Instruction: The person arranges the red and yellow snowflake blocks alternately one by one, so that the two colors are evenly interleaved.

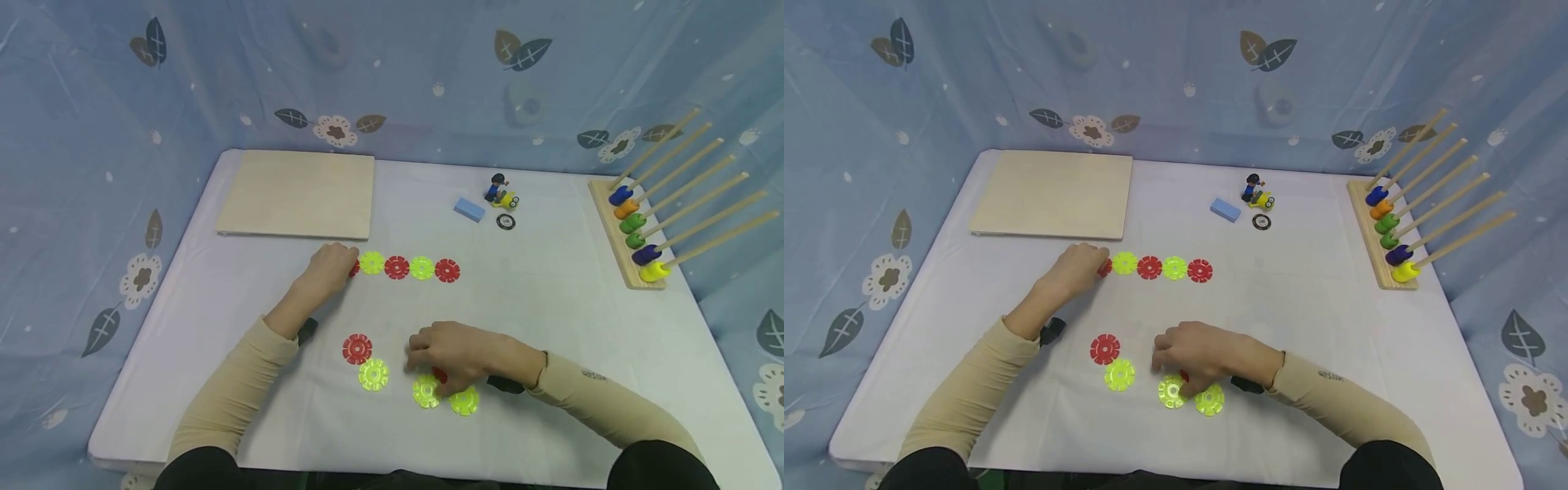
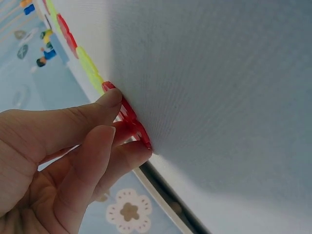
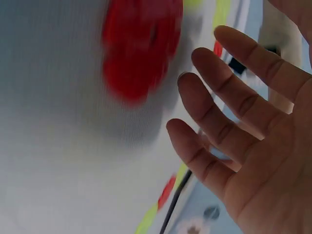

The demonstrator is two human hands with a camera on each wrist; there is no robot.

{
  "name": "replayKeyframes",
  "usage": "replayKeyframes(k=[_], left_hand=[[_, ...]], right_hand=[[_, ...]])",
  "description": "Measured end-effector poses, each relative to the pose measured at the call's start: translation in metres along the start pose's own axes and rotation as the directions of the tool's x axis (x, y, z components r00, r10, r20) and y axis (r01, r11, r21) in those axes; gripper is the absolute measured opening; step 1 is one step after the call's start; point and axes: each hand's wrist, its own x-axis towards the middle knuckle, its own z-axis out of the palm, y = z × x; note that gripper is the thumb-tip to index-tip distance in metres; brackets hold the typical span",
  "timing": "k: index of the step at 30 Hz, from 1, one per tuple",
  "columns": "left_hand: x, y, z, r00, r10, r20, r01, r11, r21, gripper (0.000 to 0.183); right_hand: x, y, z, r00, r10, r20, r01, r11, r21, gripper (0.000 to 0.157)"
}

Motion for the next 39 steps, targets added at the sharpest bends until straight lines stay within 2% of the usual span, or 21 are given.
replayKeyframes(k=[7,13,19,23,26,31,34,39], left_hand=[[0.001,0.000,0.000,1.000,-0.003,0.010,0.003,1.000,0.009,0.007],[0.002,0.000,0.001,1.000,-0.012,0.027,0.012,1.000,0.015,0.007],[0.003,0.001,0.002,0.999,-0.019,0.034,0.019,1.000,0.015,0.008],[0.003,0.001,0.002,0.999,-0.024,0.035,0.024,1.000,0.016,0.008],[0.002,0.001,0.001,0.999,-0.023,0.030,0.023,1.000,0.006,0.007],[0.001,0.001,0.001,0.999,-0.022,0.025,0.022,1.000,0.002,0.007],[0.001,0.001,0.000,0.999,-0.023,0.026,0.023,1.000,0.004,0.007],[0.001,0.002,-0.001,0.999,-0.028,0.036,0.028,1.000,0.001,0.008]], right_hand=[[0.007,-0.018,0.009,0.996,-0.078,0.046,0.083,0.989,-0.122,0.053],[0.011,-0.022,0.010,0.993,-0.096,0.065,0.104,0.985,-0.140,0.053],[0.012,-0.014,0.003,0.999,-0.023,0.035,0.026,0.995,-0.094,0.048],[0.008,0.001,-0.005,0.998,0.064,-0.011,-0.064,0.998,-0.028,0.043],[0.002,0.013,-0.009,0.988,0.146,-0.041,-0.145,0.989,0.021,0.043],[-0.011,0.041,-0.014,0.948,0.302,-0.102,-0.293,0.951,0.096,0.043],[-0.021,0.062,-0.017,0.909,0.393,-0.140,-0.376,0.917,0.130,0.044],[-0.035,0.099,-0.018,0.830,0.525,-0.190,-0.485,0.846,0.219,0.045]])
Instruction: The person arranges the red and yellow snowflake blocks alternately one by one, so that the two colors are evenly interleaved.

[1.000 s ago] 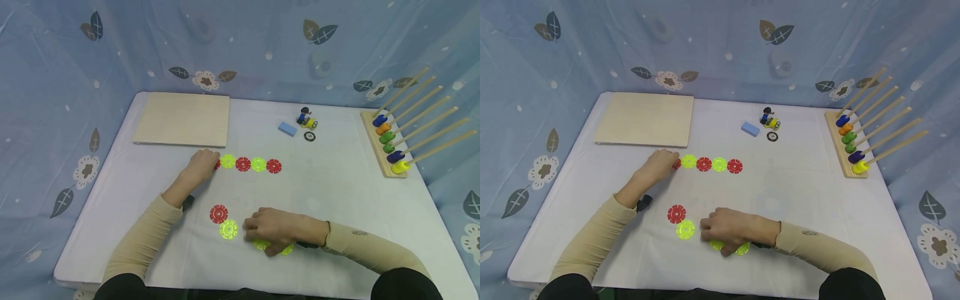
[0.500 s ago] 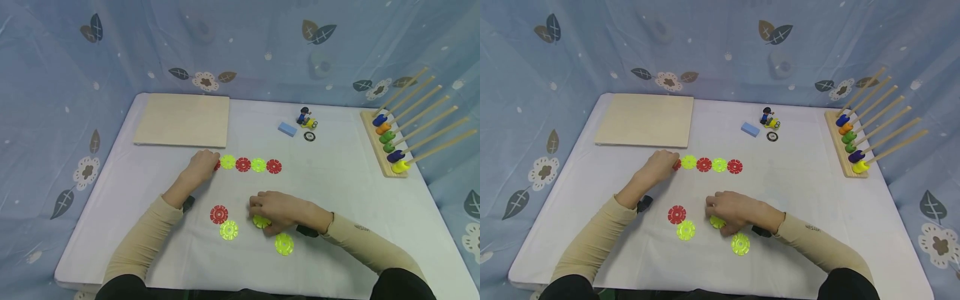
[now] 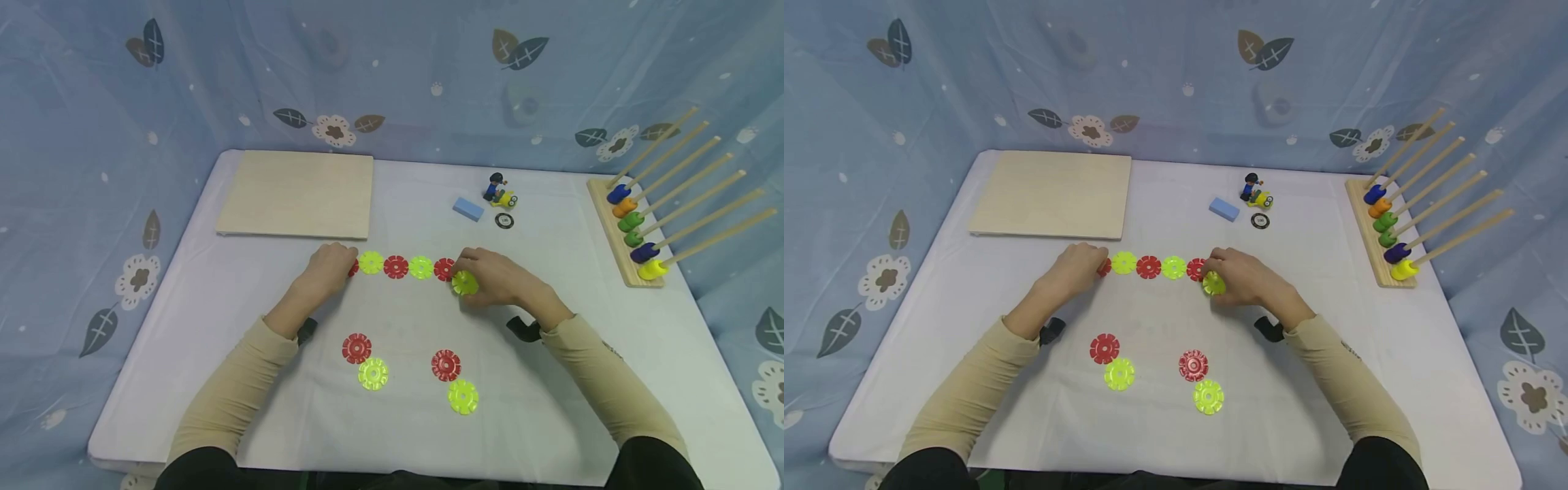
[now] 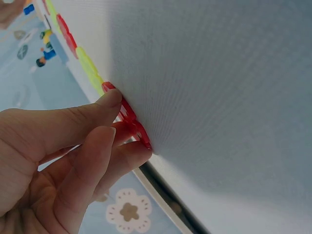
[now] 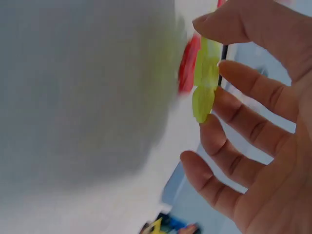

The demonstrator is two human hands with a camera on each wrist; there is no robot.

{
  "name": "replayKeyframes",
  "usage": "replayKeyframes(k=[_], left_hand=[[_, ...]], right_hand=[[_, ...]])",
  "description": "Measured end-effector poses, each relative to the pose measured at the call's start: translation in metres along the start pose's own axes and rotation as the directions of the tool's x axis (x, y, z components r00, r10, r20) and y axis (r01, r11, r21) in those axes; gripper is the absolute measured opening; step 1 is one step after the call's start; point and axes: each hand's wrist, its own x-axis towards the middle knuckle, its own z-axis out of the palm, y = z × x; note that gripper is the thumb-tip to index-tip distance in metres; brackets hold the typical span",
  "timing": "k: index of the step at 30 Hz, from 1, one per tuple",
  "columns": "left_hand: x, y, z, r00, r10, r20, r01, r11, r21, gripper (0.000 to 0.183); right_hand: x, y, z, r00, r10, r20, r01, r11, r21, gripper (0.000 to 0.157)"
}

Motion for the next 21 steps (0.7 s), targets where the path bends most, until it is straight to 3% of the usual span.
replayKeyframes(k=[7,21], left_hand=[[-0.001,0.000,-0.001,1.000,0.005,-0.004,-0.005,1.000,-0.011,0.008],[-0.001,-0.001,-0.001,1.000,0.004,-0.008,-0.004,1.000,-0.007,0.009]], right_hand=[[0.011,0.030,-0.003,0.995,0.094,0.014,-0.095,0.993,0.068,0.044],[0.014,0.036,-0.006,0.998,0.052,0.029,-0.054,0.996,0.073,0.041]])
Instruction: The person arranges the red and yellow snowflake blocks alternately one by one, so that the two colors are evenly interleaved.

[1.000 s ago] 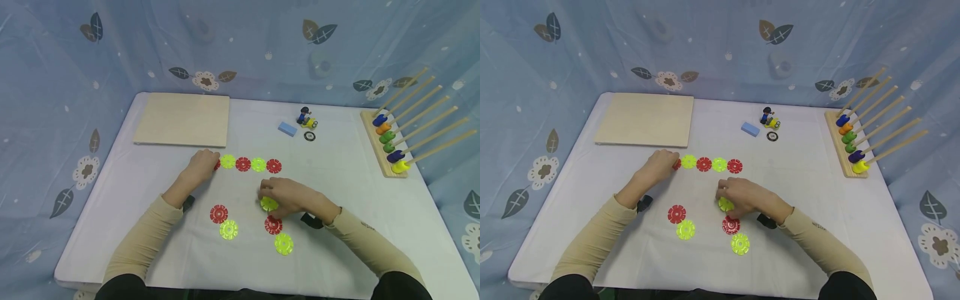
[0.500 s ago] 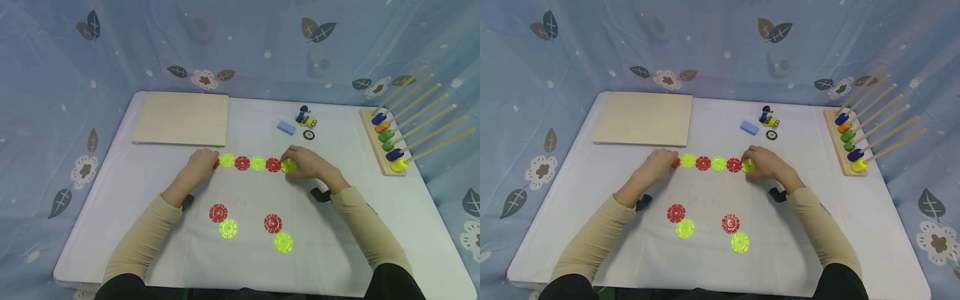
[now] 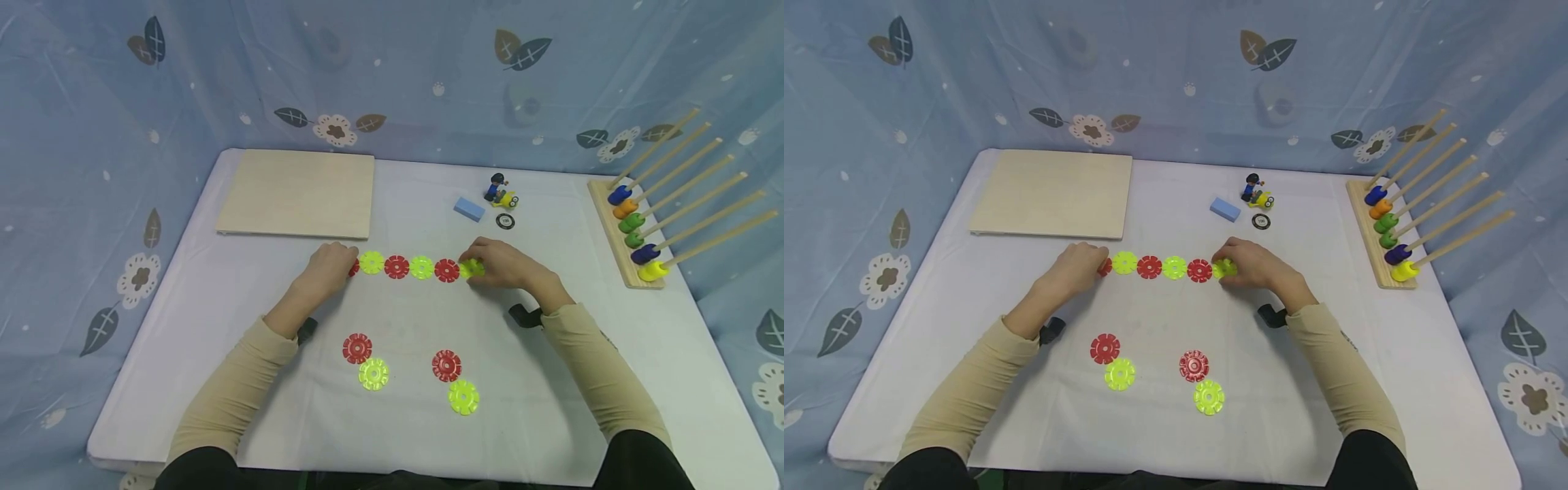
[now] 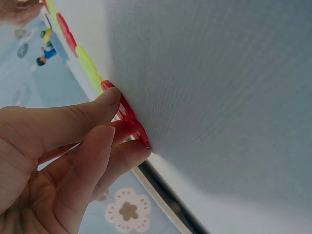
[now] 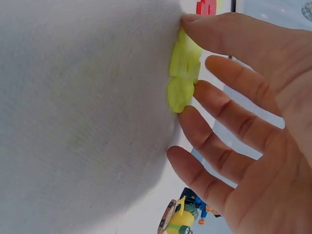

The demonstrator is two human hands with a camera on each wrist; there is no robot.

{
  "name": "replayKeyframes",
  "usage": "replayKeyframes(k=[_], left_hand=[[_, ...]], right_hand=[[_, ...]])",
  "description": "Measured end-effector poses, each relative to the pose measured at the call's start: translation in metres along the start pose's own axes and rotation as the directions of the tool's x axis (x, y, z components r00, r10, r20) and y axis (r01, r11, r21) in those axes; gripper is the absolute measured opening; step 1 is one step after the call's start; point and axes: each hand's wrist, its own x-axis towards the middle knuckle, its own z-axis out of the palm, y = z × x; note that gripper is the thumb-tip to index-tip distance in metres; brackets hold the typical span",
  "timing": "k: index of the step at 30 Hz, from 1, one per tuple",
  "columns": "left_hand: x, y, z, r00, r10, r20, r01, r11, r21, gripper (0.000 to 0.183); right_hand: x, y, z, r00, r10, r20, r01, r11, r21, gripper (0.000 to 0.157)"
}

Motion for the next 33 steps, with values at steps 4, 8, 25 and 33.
replayKeyframes(k=[4,8,25,33], left_hand=[[-0.001,0.000,0.001,1.000,0.001,0.000,-0.001,1.000,-0.004,0.009],[-0.001,0.000,0.001,1.000,0.008,-0.004,-0.008,1.000,0.001,0.008],[0.000,0.001,-0.001,1.000,0.005,0.006,-0.005,1.000,0.020,0.009],[-0.001,0.001,0.000,1.000,0.004,0.016,-0.005,0.999,0.041,0.009]], right_hand=[[0.000,0.001,0.000,1.000,0.007,0.007,-0.007,1.000,0.002,0.043],[-0.001,0.001,-0.001,1.000,0.009,0.012,-0.009,1.000,-0.006,0.044],[-0.024,-0.052,0.012,0.971,-0.238,0.034,0.241,0.964,-0.117,0.032],[-0.037,-0.086,0.026,0.916,-0.306,0.259,0.332,0.941,-0.064,0.049]])
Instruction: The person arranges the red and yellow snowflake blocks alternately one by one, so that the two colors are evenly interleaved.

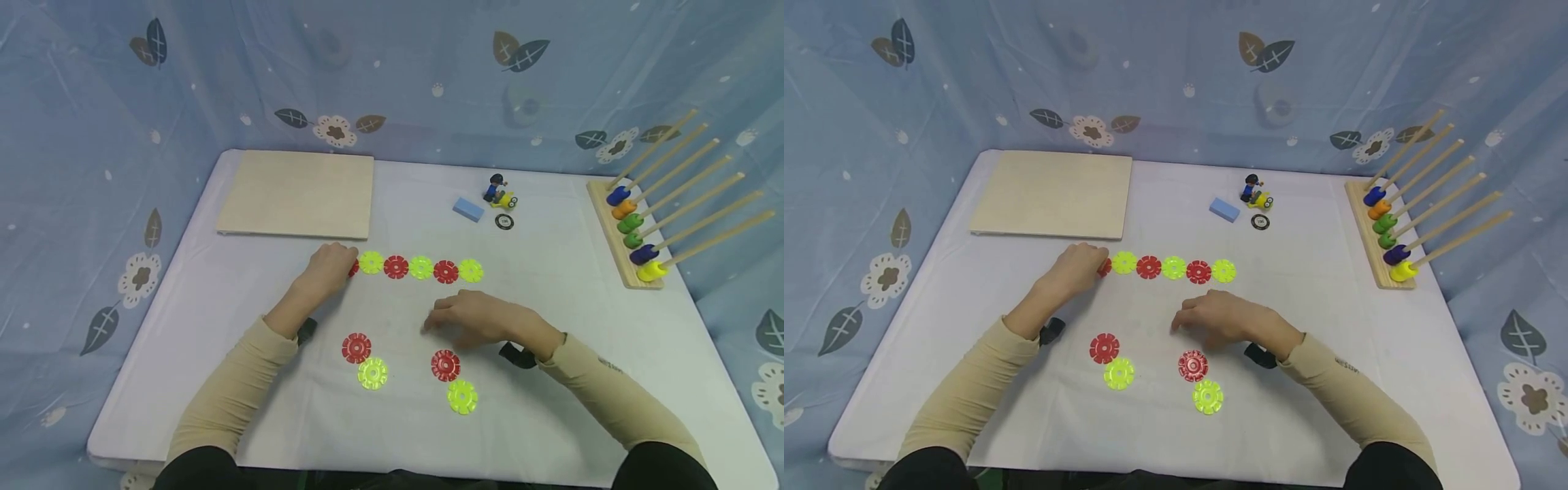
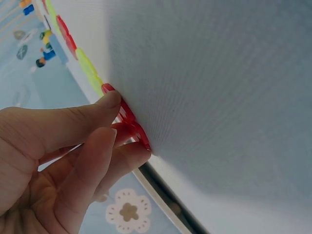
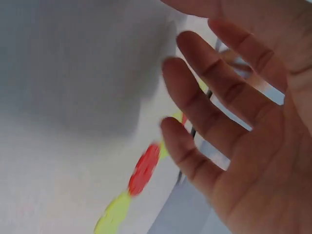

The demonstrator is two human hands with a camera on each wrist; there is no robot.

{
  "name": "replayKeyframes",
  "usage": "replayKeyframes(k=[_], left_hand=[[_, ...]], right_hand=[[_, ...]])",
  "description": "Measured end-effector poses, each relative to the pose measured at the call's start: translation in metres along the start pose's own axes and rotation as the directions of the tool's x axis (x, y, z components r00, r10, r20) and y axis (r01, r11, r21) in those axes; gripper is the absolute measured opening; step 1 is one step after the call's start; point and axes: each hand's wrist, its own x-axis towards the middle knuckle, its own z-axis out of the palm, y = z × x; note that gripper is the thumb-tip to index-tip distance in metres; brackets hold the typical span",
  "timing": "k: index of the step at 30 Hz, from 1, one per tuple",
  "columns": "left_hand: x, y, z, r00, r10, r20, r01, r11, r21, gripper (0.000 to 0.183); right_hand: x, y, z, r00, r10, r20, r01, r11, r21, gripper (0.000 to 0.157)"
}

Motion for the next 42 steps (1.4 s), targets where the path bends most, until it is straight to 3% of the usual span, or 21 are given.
replayKeyframes(k=[4,9,18,24,32,42], left_hand=[[-0.001,-0.001,0.002,1.000,0.004,0.012,-0.004,1.000,0.008,0.010],[-0.001,-0.001,0.004,1.000,0.003,0.008,-0.003,1.000,0.008,0.010],[0.001,-0.001,0.004,1.000,-0.002,-0.004,0.002,1.000,-0.016,0.009],[0.000,-0.001,0.003,1.000,0.003,-0.012,-0.003,1.000,-0.011,0.009],[-0.001,0.000,0.001,1.000,0.008,-0.026,-0.008,1.000,-0.012,0.007],[-0.002,0.000,0.002,0.999,0.004,-0.032,-0.005,1.000,-0.022,0.007]], right_hand=[[0.001,-0.015,0.007,0.994,-0.021,0.108,0.023,1.000,-0.018,0.059],[0.002,-0.026,0.012,0.987,-0.021,0.158,0.028,0.999,-0.040,0.059],[0.004,-0.028,0.016,0.990,-0.051,0.131,0.061,0.996,-0.072,0.038],[0.004,-0.024,0.014,0.994,-0.027,0.110,0.038,0.994,-0.101,0.041],[0.006,-0.012,0.010,1.000,0.021,-0.016,-0.023,0.989,-0.144,0.043],[0.006,-0.007,0.009,0.997,0.070,-0.026,-0.073,0.987,-0.145,0.048]])
